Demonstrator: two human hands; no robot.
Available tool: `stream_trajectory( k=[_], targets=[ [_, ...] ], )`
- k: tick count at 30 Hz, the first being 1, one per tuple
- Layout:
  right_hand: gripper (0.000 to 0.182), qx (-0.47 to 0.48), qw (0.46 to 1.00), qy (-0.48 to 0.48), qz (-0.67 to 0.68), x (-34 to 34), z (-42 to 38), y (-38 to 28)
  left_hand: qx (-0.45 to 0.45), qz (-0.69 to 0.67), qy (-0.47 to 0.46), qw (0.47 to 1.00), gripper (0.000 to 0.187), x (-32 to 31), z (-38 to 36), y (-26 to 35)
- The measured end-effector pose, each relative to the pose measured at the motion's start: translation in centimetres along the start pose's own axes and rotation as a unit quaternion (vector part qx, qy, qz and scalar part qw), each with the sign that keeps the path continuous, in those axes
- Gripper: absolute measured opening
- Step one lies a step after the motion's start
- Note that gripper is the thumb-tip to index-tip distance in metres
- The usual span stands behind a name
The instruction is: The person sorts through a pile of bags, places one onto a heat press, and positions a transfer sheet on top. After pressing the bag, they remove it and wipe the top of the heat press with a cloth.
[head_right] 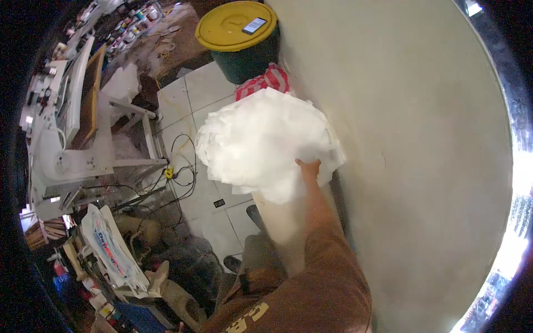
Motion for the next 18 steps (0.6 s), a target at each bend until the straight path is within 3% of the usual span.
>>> stream_trajectory(
  k=[2, 3, 4, 6, 7, 8, 10, 11, 12, 13, 14, 15, 17, 18],
  targets=[
    [0.077, 0.089, 0.943, -0.125, 0.295, -2.1, 2.3, 2.0, -0.015, 0.036, -0.051, 0.998, 0.072, 1.1, 0.1, 2.1],
    [0.077, 0.08, 0.944, -0.12, 0.296, -1.5, 0.6, 1.2, -0.025, 0.056, -0.086, 0.994, 0.074, 1.8, 0.2, 3.7],
    [0.065, 0.18, 0.937, -0.107, 0.279, -1.1, -1.4, -1.0, -0.037, 0.076, -0.122, 0.989, 0.076, 2.3, 0.6, 5.5],
    [0.036, 0.466, 0.882, -0.006, 0.071, 2.7, -9.1, -8.1, -0.069, 0.119, -0.198, 0.97, 0.079, 4.1, 1.1, 11.3],
    [0.028, 0.535, 0.836, 0.027, 0.114, 4.9, -14.2, -11.3, -0.093, 0.126, -0.228, 0.961, 0.081, 5.2, 1.4, 14.9],
    [0.025, 0.585, 0.807, 0.049, 0.061, 6.5, -18.7, -12.7, -0.131, 0.102, -0.252, 0.953, 0.082, 6.3, 0.9, 20.2],
    [0.021, 0.593, 0.786, -0.1, 0.144, 7.1, -24.8, -12.5, -0.26, -0.101, -0.297, 0.913, 0.08, 8.6, -1.0, 31.1],
    [0.019, 0.672, 0.737, -0.041, 0.055, 8.2, -28.5, -13.5, -0.291, -0.232, -0.338, 0.864, 0.087, 8.6, -1.1, 35.1],
    [0.019, 0.668, 0.74, -0.048, 0.06, 8.6, -30.6, -12.6, -0.31, -0.365, -0.396, 0.783, 0.094, 8.7, -1.3, 39.2],
    [0.019, 0.699, 0.71, -0.068, 0.053, 8.9, -32.8, -11.6, -0.319, -0.469, -0.459, 0.684, 0.101, 8.8, -1.5, 43.1],
    [0.019, 0.726, 0.681, -0.087, 0.046, 9.0, -34.6, -10.6, -0.275, -0.544, -0.544, 0.577, 0.101, 9.4, -1.0, 46.2],
    [0.019, 0.723, 0.683, -0.093, 0.049, 8.9, -34.6, -9.5, -0.241, -0.614, -0.494, 0.567, 0.1, 10.8, -0.8, 49.1],
    [0.023, 0.722, 0.683, -0.108, 0.027, 8.6, -34.1, -6.0, -0.231, -0.608, -0.355, 0.671, 0.095, 10.0, 4.1, 51.2],
    [0.023, 0.718, 0.686, -0.111, 0.028, 8.7, -33.7, -5.0, -0.23, -0.604, -0.464, 0.605, 0.093, 8.2, 7.1, 52.6]
  ],
)
Point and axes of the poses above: each hand's wrist, its own z-axis towards the middle knuckle, its own x-axis out of the back of the hand, y = z × x, the point moved 4 cm from there along z, towards the middle knuckle, and after that the axes turned 3 degrees about x, right-handed, at the moved point
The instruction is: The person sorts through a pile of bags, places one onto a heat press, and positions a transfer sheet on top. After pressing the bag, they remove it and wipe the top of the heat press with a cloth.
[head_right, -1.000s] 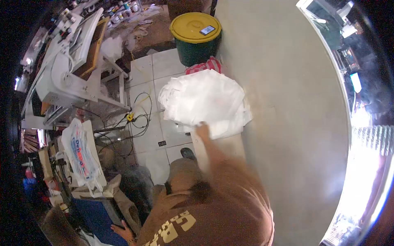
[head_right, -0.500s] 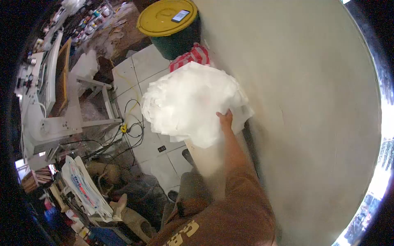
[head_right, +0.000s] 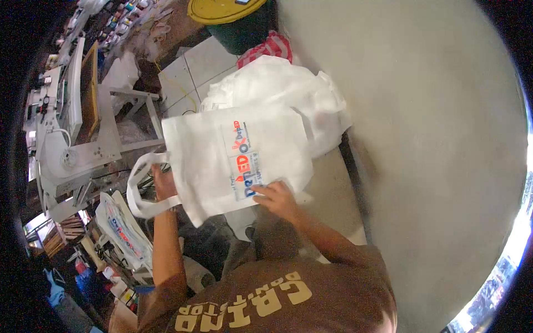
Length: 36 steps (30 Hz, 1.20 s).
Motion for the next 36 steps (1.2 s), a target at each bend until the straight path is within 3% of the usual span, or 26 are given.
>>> stream_trajectory(
  k=[1, 4, 5, 6, 7, 8, 10, 11, 13, 14, 15, 17, 19, 20, 22, 23, 24, 26, 27, 28, 29, 30, 32, 33, 36],
  targets=[
    [0.024, -0.011, 1.0, 0.005, -0.006, 0.3, -0.4, 1.1, 0.064, -0.052, -0.089, 0.993, 0.091, 2.0, 2.8, -0.7],
    [0.023, -0.049, 0.998, 0.008, -0.036, 1.2, -0.9, 3.3, 0.128, -0.02, -0.249, 0.96, 0.085, -5.8, 1.9, -0.3],
    [0.024, -0.057, 0.998, 0.004, -0.04, 0.7, -1.3, 4.1, 0.097, 0.132, -0.176, 0.971, 0.075, -2.5, 3.7, -1.7],
    [0.026, -0.064, 0.997, -0.001, -0.046, 0.2, -2.0, 5.1, 0.1, 0.134, -0.186, 0.968, 0.075, -3.7, 4.2, -2.7],
    [0.03, -0.05, 0.998, -0.012, -0.041, -0.2, -2.1, 5.9, 0.049, 0.305, -0.126, 0.943, 0.07, -5.1, 5.0, -4.0],
    [0.03, -0.055, 0.997, -0.011, -0.052, -0.3, -2.5, 6.8, -0.008, 0.463, -0.062, 0.884, 0.067, -6.0, 5.7, -4.7],
    [0.039, -0.074, 0.986, -0.151, 0.002, -0.5, -2.0, 8.5, -0.001, 0.39, -0.07, 0.918, 0.059, -1.8, 10.6, -8.4],
    [0.049, -0.092, 0.984, -0.148, 0.034, -0.2, -2.3, 10.0, -0.031, 0.429, -0.027, 0.903, 0.056, -2.4, 9.8, -8.1],
    [0.054, -0.162, 0.982, -0.09, 0.049, 1.5, -2.8, 14.8, -0.133, 0.479, 0.015, 0.868, 0.045, -3.7, 7.7, -7.2],
    [0.06, -0.172, 0.984, -0.044, 0.028, 2.8, -3.2, 18.3, -0.133, 0.48, 0.013, 0.867, 0.045, -2.0, 7.7, -7.9],
    [0.067, -0.21, 0.975, 0.033, -0.066, 4.4, -3.4, 21.1, -0.245, 0.54, -0.009, 0.805, 0.041, 0.1, 7.9, -8.0],
    [0.079, -0.384, 0.889, 0.08, -0.235, 5.9, -6.1, 29.9, -0.189, 0.477, 0.026, 0.858, 0.032, -3.9, 4.6, -5.7],
    [0.088, -0.648, 0.726, 0.048, -0.225, 8.7, -6.7, 32.8, -0.223, 0.509, 0.05, 0.83, 0.032, -3.1, 2.5, -3.8],
    [0.088, -0.65, 0.726, 0.047, -0.222, 8.4, -6.8, 33.9, -0.256, 0.538, 0.074, 0.8, 0.033, -2.6, 1.2, -2.9],
    [0.099, -0.79, 0.562, 0.118, -0.214, 6.5, -10.4, 35.9, -0.297, 0.507, 0.095, 0.804, 0.036, -3.5, -1.6, -1.2],
    [0.102, -0.78, 0.575, 0.184, -0.164, 5.8, -11.9, 36.6, -0.273, 0.532, 0.09, 0.796, 0.039, -3.1, -2.5, -0.5],
    [0.102, -0.78, 0.576, 0.183, -0.162, 5.7, -12.4, 36.6, -0.268, 0.541, 0.103, 0.791, 0.038, -1.6, -2.9, -0.5],
    [0.07, -0.727, 0.605, 0.321, -0.054, 5.6, -12.9, 37.1, -0.247, 0.494, 0.116, 0.826, 0.034, -1.5, -4.3, -0.1],
    [0.07, -0.728, 0.604, 0.32, -0.052, 5.5, -13.8, 38.0, -0.241, 0.536, 0.106, 0.802, 0.033, -1.9, -4.5, 0.5],
    [0.056, -0.708, 0.638, 0.304, -0.018, 5.1, -14.5, 39.2, -0.238, 0.54, 0.108, 0.8, 0.033, -1.6, -4.5, 0.6],
    [0.042, -0.684, 0.67, 0.287, 0.016, 4.4, -15.1, 40.1, -0.198, 0.545, 0.108, 0.808, 0.035, -1.0, -4.5, 0.5],
    [0.042, -0.685, 0.669, 0.287, 0.017, 4.5, -14.4, 39.4, -0.159, 0.547, 0.107, 0.815, 0.036, -0.2, -4.4, 0.3],
    [0.023, -0.506, 0.78, 0.31, -0.198, 7.1, -9.8, 34.9, -0.133, 0.512, 0.118, 0.841, 0.038, 2.0, -4.1, -0.8],
    [0.023, -0.506, 0.779, 0.31, -0.201, 8.1, -8.2, 32.7, -0.156, 0.511, 0.11, 0.838, 0.038, 2.5, -3.9, -1.1],
    [0.025, -0.298, 0.879, 0.338, -0.153, 7.6, -4.9, 25.4, -0.184, 0.51, 0.111, 0.833, 0.038, 0.8, -4.3, -1.8]
  ],
)
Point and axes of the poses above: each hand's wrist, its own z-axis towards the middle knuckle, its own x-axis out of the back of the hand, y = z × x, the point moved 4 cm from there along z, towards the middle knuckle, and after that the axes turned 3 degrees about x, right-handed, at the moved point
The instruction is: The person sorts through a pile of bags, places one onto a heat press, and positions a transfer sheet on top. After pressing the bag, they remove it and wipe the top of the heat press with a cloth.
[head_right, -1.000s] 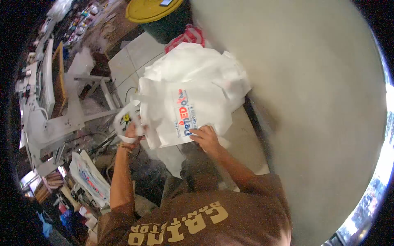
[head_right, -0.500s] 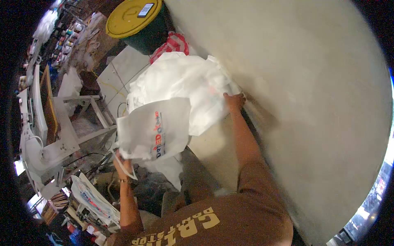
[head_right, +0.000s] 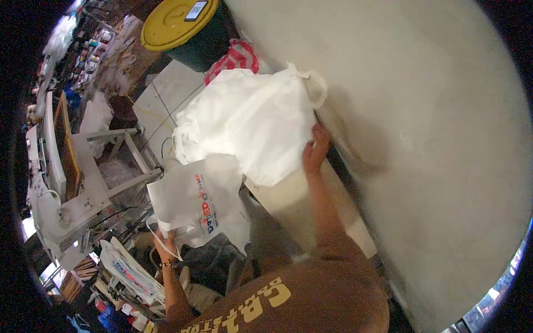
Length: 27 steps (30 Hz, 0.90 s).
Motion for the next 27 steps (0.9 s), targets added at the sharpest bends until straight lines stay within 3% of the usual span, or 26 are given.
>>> stream_trajectory(
  k=[3, 5, 9, 11, 13, 14, 15, 17, 18, 20, 22, 24, 27],
  targets=[
    [0.032, 0.06, 0.99, -0.122, 0.047, -1.6, -6.4, -5.5, 0.01, -0.031, 0.037, 0.999, 0.038, -0.6, -0.5, -0.2],
    [0.04, 0.132, 0.968, -0.215, 0.009, -2.8, -11.2, -6.7, 0.051, -0.088, 0.042, 0.994, 0.035, -0.1, -1.0, -2.7],
    [0.035, 0.067, 0.966, -0.246, 0.047, -2.6, -13.1, -9.9, 0.086, -0.111, 0.065, 0.988, 0.031, 2.0, -2.1, -3.9],
    [0.033, -0.127, 0.952, -0.161, 0.227, -2.9, -12.3, -9.4, 0.102, -0.098, 0.064, 0.988, 0.031, 3.2, -2.8, -3.4],
    [0.029, -0.162, 0.962, -0.154, 0.156, -1.2, -6.6, -10.8, 0.138, -0.088, 0.072, 0.984, 0.033, 3.2, -3.5, 0.7],
    [0.028, -0.357, 0.906, -0.133, 0.186, -1.4, -5.4, -9.1, 0.138, -0.089, 0.076, 0.984, 0.033, 2.9, -3.6, 2.5],
    [0.031, -0.325, 0.916, -0.083, 0.219, -0.7, -2.2, -9.8, 0.149, -0.116, 0.07, 0.98, 0.034, 2.5, -3.5, 4.0],
    [0.036, -0.286, 0.857, -0.122, 0.411, 1.6, 3.8, -14.3, 0.162, -0.206, 0.035, 0.964, 0.038, 0.9, -2.9, 6.2],
    [0.036, -0.284, 0.856, -0.126, 0.414, 2.1, 4.6, -15.7, 0.107, -0.156, 0.005, 0.982, 0.036, 0.2, -2.1, 7.6],
    [0.028, -0.236, 0.795, -0.302, 0.469, 1.8, 4.4, -19.4, 0.108, -0.203, -0.027, 0.973, 0.038, -2.0, -0.9, 9.3],
    [0.021, -0.141, 0.771, -0.406, 0.47, 1.1, 1.5, -24.7, 0.117, -0.315, -0.012, 0.942, 0.042, -4.6, -0.6, 11.2],
    [0.016, 0.08, 0.778, -0.436, 0.446, 0.1, -3.0, -28.0, 0.115, -0.364, -0.019, 0.924, 0.044, -5.6, -0.2, 10.6],
    [0.025, 0.154, 0.786, -0.485, 0.351, 0.0, -8.5, -32.1, 0.109, -0.435, -0.024, 0.893, 0.046, -5.3, -0.6, 8.0]
  ],
)
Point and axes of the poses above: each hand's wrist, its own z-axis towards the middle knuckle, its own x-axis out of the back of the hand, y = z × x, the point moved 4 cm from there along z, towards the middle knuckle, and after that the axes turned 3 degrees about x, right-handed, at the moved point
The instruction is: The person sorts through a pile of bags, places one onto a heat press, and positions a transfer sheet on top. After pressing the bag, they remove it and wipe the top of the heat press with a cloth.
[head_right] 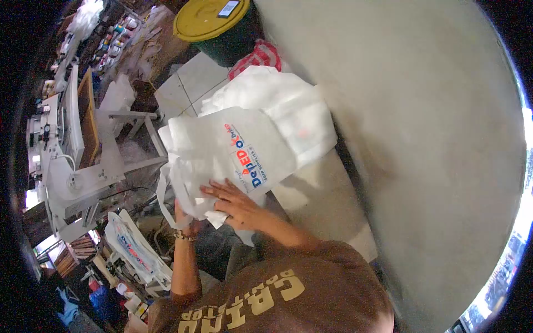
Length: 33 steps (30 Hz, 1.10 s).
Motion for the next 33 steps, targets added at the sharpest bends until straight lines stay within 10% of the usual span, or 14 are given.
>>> stream_trajectory(
  k=[3, 6, 10, 13, 16, 18, 22, 24, 28, 33],
  targets=[
    [0.026, 0.008, 1.0, -0.012, -0.018, -3.0, -0.2, -1.1, -0.021, 0.007, -0.052, 0.998, 0.042, 1.0, -1.1, 0.4],
    [0.026, 0.019, 0.997, -0.066, -0.024, -3.8, -0.2, -1.1, -0.06, 0.252, 0.104, 0.96, 0.029, 2.4, -1.9, 1.0],
    [0.025, -0.119, 0.963, 0.193, 0.148, -2.4, -5.3, 7.8, -0.076, 0.264, 0.121, 0.954, 0.02, 9.0, -3.1, -0.3],
    [0.034, -0.473, 0.745, 0.466, -0.056, 0.0, -14.4, 20.2, -0.108, 0.301, 0.2, 0.926, 0.021, 12.7, -6.0, 1.1],
    [0.043, -0.707, 0.421, 0.561, 0.088, 0.2, -21.8, 29.4, -0.05, 0.388, 0.246, 0.887, 0.022, 15.1, -8.2, 2.4],
    [0.051, -0.477, 0.481, 0.607, 0.415, 0.1, -23.1, 33.8, -0.116, 0.284, 0.19, 0.932, 0.023, 16.8, -8.4, 1.6],
    [0.055, -0.588, 0.495, 0.583, 0.264, 3.1, -21.6, 30.1, -0.091, 0.362, 0.202, 0.905, 0.03, 17.5, -9.9, 1.3],
    [0.057, -0.425, 0.521, 0.695, 0.256, 4.5, -23.7, 30.0, -0.066, 0.418, 0.187, 0.886, 0.034, 15.9, -10.0, 1.5],
    [0.066, -0.392, 0.651, 0.564, 0.324, 12.0, -22.4, 18.2, -0.092, 0.354, 0.162, 0.917, 0.031, 17.1, -10.3, -0.8],
    [0.068, -0.456, 0.755, 0.46, 0.102, 21.9, -26.2, 10.3, -0.104, 0.373, 0.163, 0.907, 0.03, 14.9, -10.6, -0.4]
  ],
)
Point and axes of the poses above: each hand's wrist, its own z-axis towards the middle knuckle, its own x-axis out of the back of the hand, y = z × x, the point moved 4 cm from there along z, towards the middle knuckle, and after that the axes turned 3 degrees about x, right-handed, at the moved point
